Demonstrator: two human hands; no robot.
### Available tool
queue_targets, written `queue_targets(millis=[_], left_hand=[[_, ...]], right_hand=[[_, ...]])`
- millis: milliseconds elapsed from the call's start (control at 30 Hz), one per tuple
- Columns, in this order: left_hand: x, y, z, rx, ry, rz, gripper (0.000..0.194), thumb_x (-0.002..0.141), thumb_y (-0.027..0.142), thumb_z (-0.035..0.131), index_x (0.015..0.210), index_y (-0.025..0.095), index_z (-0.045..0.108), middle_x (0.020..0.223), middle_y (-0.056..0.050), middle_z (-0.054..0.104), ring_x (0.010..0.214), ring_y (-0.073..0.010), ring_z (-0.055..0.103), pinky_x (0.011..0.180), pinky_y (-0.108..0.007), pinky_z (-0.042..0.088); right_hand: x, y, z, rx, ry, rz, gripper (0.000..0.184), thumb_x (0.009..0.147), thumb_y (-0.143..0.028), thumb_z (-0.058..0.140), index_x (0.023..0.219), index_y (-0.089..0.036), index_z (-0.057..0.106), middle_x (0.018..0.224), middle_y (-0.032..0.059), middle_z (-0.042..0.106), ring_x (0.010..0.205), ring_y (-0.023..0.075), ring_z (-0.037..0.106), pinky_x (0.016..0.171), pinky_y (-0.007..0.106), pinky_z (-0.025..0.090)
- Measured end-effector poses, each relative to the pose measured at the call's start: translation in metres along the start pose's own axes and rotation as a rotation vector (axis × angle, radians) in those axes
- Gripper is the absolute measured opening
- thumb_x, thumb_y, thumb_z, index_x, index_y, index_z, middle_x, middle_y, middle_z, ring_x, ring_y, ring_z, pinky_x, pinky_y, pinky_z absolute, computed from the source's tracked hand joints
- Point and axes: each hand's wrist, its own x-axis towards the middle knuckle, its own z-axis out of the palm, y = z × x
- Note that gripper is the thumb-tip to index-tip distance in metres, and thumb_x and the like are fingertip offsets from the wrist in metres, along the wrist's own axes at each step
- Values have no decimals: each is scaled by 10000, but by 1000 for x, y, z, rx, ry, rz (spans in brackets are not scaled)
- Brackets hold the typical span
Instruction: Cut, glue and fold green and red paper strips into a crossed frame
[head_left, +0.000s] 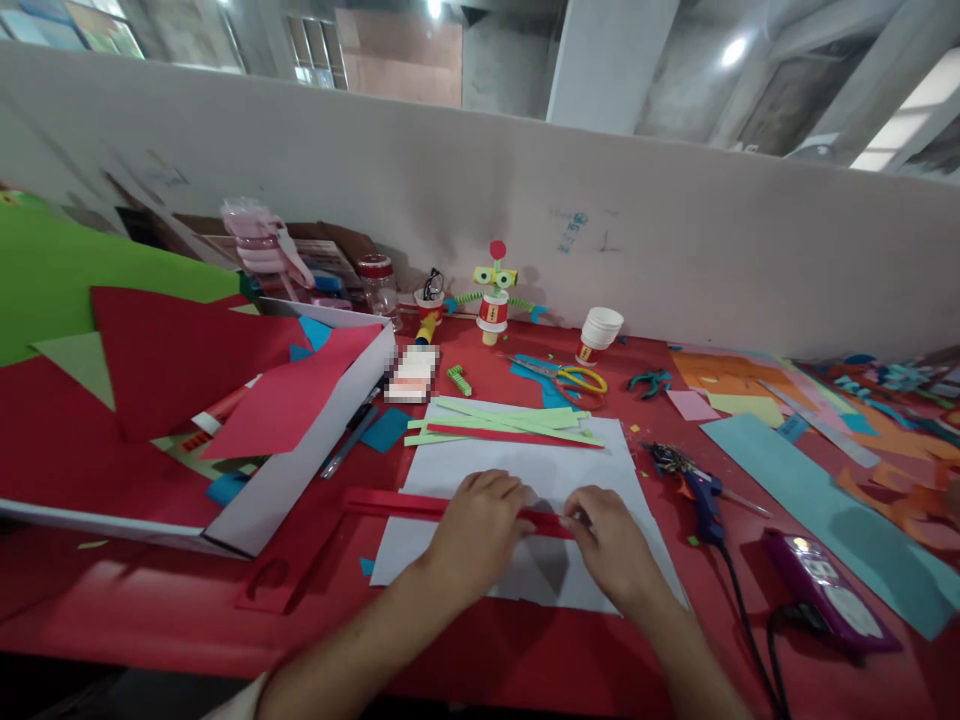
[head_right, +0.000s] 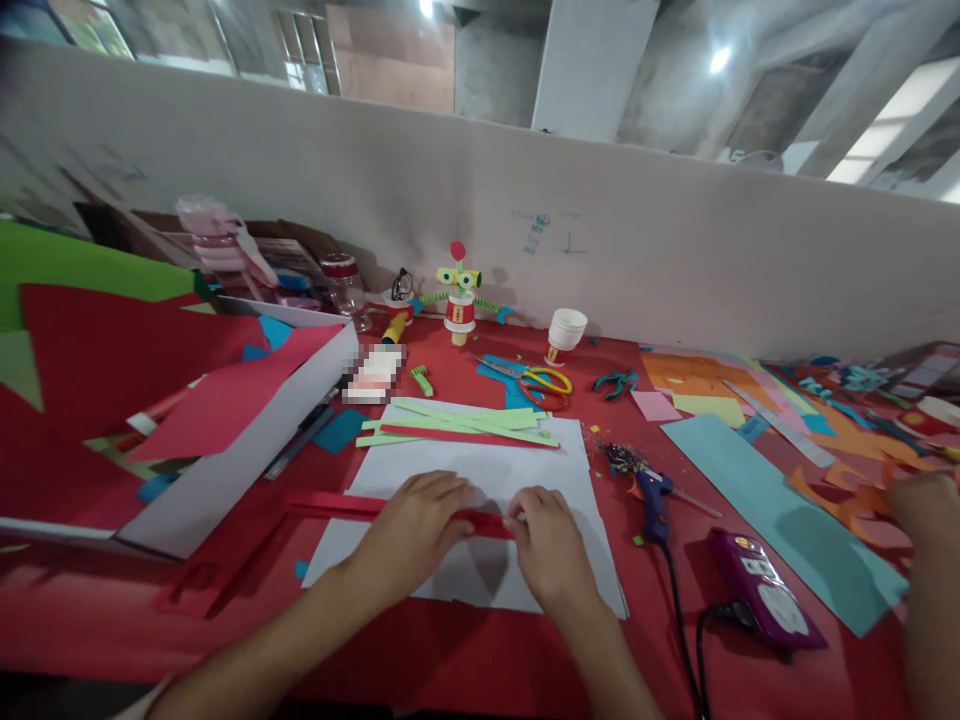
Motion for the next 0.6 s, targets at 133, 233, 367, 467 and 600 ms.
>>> queue_targets(millis=[133, 233, 367, 467, 600], left_hand=[[46, -17, -7, -278, -219, -160, 215, 802, 165, 475, 682, 192, 651, 736, -44, 706, 733, -201, 642, 640, -295, 435], [62, -37, -15, -353, -232, -159, 297, 835, 254, 436, 567, 191, 547, 569, -8, 604, 585, -159, 569, 550, -263, 380], [59, -50, -17, -590, -197, -276, 290, 838, 327, 439, 581, 201, 489, 521, 25, 529, 515, -132, 501, 518, -251, 358], [55, -49, -13, -582, -203, -307, 294, 841, 348, 447, 587, 205, 488, 482, 43, 482, 479, -124, 449, 494, -252, 318], [55, -44, -10, -511, -158, -255, 298, 847, 304, 442, 570, 199, 465, 506, 44, 468, 508, -120, 433, 511, -247, 297]], right_hand=[[38, -15, -7, 353, -50, 52, 67, 819, -233, 509, 754, -224, 524, 650, -29, 570, 620, 158, 556, 589, 281, 416], [65, -19, -8, 683, -24, 222, 137, 776, -322, 584, 839, -213, 532, 645, -49, 571, 558, 129, 576, 529, 250, 432], [75, -13, -3, 976, -63, 290, 233, 697, -343, 676, 839, -177, 594, 652, -40, 599, 582, 105, 606, 595, 247, 487], [69, -10, 0, 1029, -38, 324, 237, 700, -345, 683, 849, -175, 615, 668, -35, 606, 594, 99, 614, 605, 240, 494], [63, -14, -3, 1012, -204, 329, 264, 739, -343, 660, 950, -191, 615, 707, -32, 612, 573, 102, 621, 547, 226, 477]])
